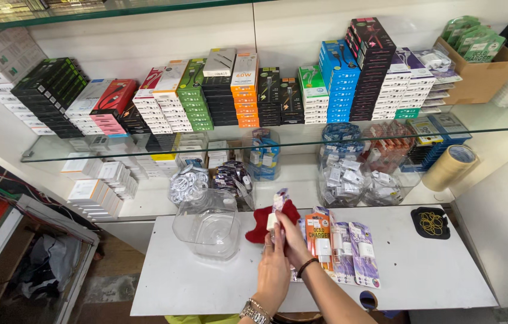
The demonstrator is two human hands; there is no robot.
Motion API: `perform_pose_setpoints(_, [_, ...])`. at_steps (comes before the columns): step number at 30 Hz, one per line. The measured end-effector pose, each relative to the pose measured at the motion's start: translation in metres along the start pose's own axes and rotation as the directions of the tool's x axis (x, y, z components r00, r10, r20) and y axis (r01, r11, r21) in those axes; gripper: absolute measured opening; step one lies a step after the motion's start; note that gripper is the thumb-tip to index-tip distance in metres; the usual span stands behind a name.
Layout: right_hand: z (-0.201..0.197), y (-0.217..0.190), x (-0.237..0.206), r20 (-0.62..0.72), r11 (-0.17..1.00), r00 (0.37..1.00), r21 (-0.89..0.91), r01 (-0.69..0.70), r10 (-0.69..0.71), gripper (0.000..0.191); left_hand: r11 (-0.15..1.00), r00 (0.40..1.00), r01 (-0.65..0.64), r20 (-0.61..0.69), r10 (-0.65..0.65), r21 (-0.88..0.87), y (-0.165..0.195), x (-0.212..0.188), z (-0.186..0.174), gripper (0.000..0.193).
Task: The person wipes packaged phone accessories, including charging cables and adapters, with a red cloth one at a time and places the cleaned packages into clear plastic containers on the counter. They occasionally rearrange the packages and reposition the containers while working through the items.
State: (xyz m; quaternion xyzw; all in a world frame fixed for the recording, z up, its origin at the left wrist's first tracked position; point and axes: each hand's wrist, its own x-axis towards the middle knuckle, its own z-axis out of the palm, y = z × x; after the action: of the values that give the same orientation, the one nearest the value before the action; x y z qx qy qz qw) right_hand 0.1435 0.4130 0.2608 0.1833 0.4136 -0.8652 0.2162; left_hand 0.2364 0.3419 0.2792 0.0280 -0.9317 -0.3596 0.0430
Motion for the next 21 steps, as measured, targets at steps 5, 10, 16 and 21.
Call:
perform_pose_setpoints(5, [-0.011,-0.048,-0.002,0.074,0.998,0.997,-0.060,0.015,-0.010,0.035,0.983,0.933,-0.179,-0.324,0.154,-0.047,0.003,0.018,-0.054,0.079])
perform_pose_setpoints(10, [-0.001,-0.056,-0.020,0.069,0.969,0.988,-0.195,0.152,-0.141,0.038,0.087,0.930,0.346,0.328,-0.167,-0.934,-0.017,0.074,-0.042,0.067])
perform_pose_setpoints(16, [0.024,-0.069,-0.052,0.167,0.566,0.759,-0.571,0.594,-0.629,0.048,-0.088,0.876,0.441,0.450,-0.172,-0.893,-0.033,0.098,-0.038,0.062])
perform_pose_setpoints(21, [0.046,-0.030,-0.066,0.418,-0.167,0.595,-0.887,0.429,-0.686,0.048,-0.256,0.940,0.330,0.342,-0.005,-0.909,-0.008,0.093,-0.021,0.063])
